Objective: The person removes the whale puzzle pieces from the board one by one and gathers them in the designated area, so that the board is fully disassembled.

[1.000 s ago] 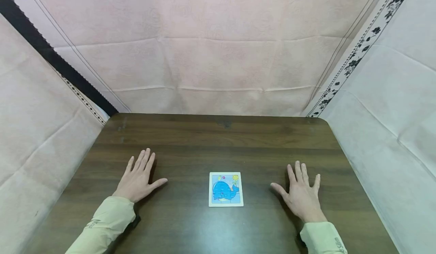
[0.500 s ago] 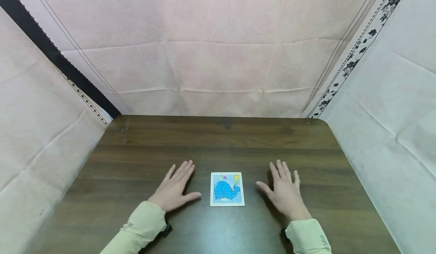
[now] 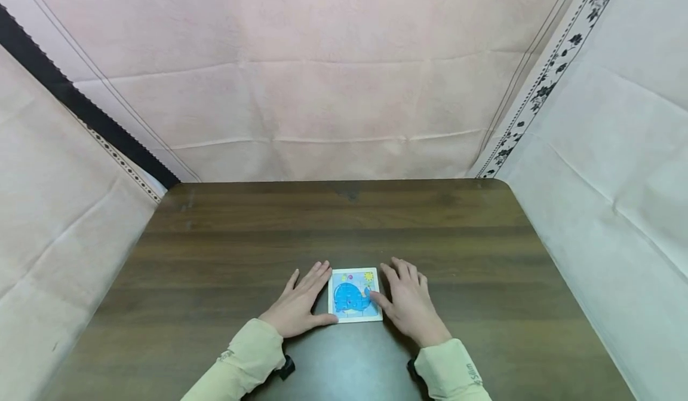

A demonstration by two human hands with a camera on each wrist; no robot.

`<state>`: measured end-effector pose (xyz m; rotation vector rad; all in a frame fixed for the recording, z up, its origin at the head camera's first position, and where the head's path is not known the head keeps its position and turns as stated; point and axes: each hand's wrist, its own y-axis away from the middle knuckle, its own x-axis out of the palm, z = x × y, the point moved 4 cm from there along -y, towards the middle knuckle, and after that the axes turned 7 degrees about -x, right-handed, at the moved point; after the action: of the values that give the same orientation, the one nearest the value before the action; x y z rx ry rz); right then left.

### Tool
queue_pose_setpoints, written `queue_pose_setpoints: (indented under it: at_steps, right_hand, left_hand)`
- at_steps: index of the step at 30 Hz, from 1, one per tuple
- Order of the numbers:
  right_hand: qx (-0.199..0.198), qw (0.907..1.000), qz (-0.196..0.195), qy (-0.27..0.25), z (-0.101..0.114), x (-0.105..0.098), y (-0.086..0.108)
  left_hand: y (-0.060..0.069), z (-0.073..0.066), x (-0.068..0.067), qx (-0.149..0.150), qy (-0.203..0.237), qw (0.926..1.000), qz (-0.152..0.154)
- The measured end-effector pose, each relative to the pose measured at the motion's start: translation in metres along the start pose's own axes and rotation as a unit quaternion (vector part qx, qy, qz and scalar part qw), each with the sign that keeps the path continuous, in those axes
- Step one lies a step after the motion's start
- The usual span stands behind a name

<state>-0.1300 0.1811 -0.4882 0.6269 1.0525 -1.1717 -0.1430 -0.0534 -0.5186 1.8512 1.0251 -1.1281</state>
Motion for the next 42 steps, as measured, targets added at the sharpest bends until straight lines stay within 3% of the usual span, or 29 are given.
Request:
queue_pose_setpoints:
  at_steps: [12, 19, 28, 42]
  right_hand:
    - [-0.049, 0.9987, 0.016, 0.003, 0.032, 0.017, -0.031]
    - [-0.042, 0.9984, 0.034, 0.015, 0.039, 0.023, -0.046]
    - [-0.044, 0.9934, 0.089, -0.056, 0.044, 0.034, -0.054]
    - [-0.061, 0.9926, 0.097, -0.043, 0.044, 0.036, -0.058]
  left_hand:
    - [-0.004, -0.003, -0.002, 0.01, -0.01, 0.9999, 0.007]
    - [-0.005, -0.004, -0.001, 0.012, -0.015, 0.9998, 0.011]
    - [-0.004, -0.003, -0.006, 0.006, 0.029, 0.9994, 0.015]
    - [-0.004, -0.005, -0.006, 0.02, 0.015, 0.9994, 0.022]
